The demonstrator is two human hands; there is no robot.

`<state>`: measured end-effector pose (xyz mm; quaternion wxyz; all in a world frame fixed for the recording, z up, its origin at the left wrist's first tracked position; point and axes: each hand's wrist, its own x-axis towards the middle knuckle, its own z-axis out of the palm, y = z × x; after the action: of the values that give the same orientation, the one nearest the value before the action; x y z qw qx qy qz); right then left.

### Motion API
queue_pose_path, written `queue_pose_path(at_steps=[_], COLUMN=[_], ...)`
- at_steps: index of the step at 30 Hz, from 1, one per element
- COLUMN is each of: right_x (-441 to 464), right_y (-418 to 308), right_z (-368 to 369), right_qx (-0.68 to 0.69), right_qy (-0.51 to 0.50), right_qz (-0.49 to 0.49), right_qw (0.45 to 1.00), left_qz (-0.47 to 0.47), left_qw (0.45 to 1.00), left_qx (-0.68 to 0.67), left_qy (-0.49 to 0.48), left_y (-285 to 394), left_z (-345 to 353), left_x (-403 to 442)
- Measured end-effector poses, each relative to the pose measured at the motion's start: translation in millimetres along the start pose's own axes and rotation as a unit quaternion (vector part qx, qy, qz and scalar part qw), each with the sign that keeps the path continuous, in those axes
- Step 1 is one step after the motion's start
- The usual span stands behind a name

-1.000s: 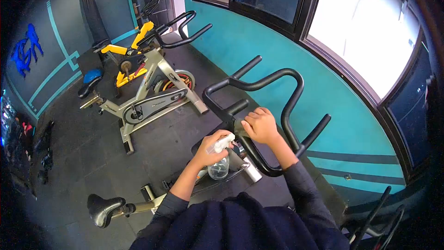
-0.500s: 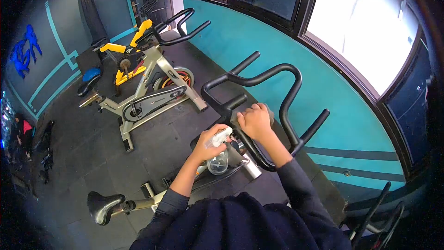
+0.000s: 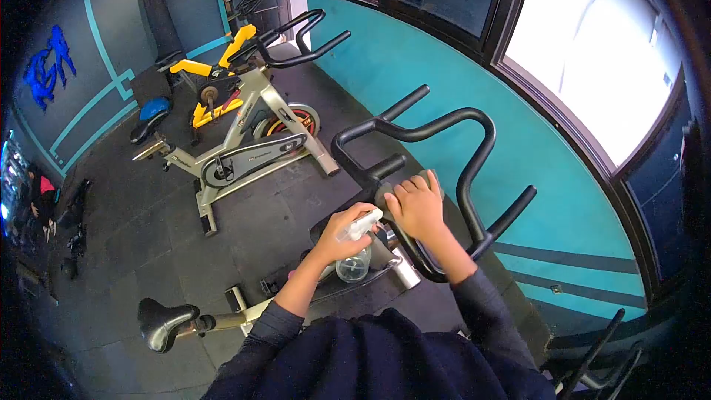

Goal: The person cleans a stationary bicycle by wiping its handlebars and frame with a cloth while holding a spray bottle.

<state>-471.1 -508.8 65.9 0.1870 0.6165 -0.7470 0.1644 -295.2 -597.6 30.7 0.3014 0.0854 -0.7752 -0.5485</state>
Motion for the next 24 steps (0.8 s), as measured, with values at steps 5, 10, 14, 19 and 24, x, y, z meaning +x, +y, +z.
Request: queue_pose_path(at_steps=[5, 10, 14, 19, 24], right_x=[47, 41, 5, -27, -20], right_y=[16, 8, -5, -18, -15], right_z=[-2, 15, 9, 8, 3], right_qx=[0.003, -0.034, 0.027, 0.01, -0.019], right_qy=[-0.239, -0.155, 0.004, 0.111, 0.079], right_qz=[0.061, 0.053, 0.015, 0.004, -0.004], right_qw=[0.969, 0.986, 1.0, 0.994, 0.997], left_qz=[0.006, 0.003, -0.005, 0.025, 0.017], left_qw=[1.0, 0.999, 1.0, 1.0, 1.0], left_qx=[-0.007, -0.036, -0.018, -0.016, -0.002], left_qy=[-0.003, -0.006, -0.011, 0.005, -0.008], left_y=[-5, -1, -3, -3, -2], left_z=[-3, -4, -4, -2, -1], left_x=[2, 0, 1, 0, 1])
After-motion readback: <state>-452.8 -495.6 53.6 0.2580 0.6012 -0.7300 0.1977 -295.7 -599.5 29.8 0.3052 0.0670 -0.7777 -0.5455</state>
